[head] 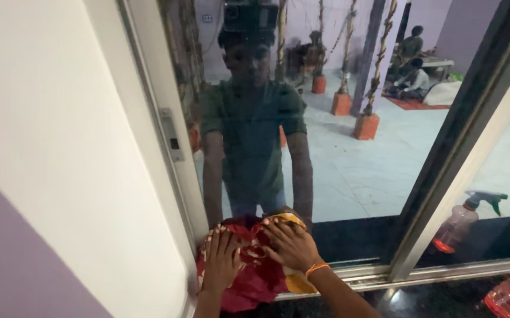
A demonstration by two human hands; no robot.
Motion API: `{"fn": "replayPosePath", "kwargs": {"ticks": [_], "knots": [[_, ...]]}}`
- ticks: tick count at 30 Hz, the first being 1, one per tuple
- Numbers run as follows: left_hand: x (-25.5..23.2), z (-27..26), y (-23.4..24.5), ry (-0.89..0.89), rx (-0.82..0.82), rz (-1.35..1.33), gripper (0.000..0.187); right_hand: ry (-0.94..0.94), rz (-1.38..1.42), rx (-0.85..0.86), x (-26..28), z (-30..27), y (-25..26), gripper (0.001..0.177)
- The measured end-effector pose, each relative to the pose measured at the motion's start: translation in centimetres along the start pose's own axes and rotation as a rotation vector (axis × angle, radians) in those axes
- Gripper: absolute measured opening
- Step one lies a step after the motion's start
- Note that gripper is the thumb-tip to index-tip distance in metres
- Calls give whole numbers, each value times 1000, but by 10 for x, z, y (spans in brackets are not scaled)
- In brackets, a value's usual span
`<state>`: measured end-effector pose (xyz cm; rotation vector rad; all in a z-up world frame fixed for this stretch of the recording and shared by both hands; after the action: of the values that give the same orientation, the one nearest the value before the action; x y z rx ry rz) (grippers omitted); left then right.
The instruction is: The person wipes a large glass window pane with a patterned cloth, then sprays a cleaning solution onto the metal security grille and wipes it down. The person uses a spray bottle and a cloth to clean the window and grille.
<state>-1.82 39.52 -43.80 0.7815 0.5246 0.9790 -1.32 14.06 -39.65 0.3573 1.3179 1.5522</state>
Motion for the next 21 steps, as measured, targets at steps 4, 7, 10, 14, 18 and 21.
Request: {"fn": "replayPosePath", "kwargs": {"ticks": [4,7,10,14,18,21], "knots": [[-1,19,18,29,37,3,49,-63,-43,-149,-9,9,25,71],[-3,37,38,-8,-89,-30,54,-93,-51,-188,-19,17,46,70],[-5,54,61,-25,-107,-13,57,-112,-49,-196,-28,25,68,72],[-11,77,95,-42,-138,12,58,-145,-36,-167,-37,35,97,75],[-15,105,127,-77,-201,-43,60,-144,-63,-263,-50,47,129,75],[-17,124,148,-107,-256,-36,60,-182,-52,-226,-57,54,149,76]]}}
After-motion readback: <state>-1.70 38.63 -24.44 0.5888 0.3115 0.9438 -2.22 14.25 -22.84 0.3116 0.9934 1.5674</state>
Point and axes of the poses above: each hand's wrist, its own z-axis towards the middle knuckle, its own y-axis out of the back of the hand, x = y × z, the point moved 1 cm from there along z, towards the middle knuckle, and after that the axes turned 11 degrees about x, right-handed, at the moved point
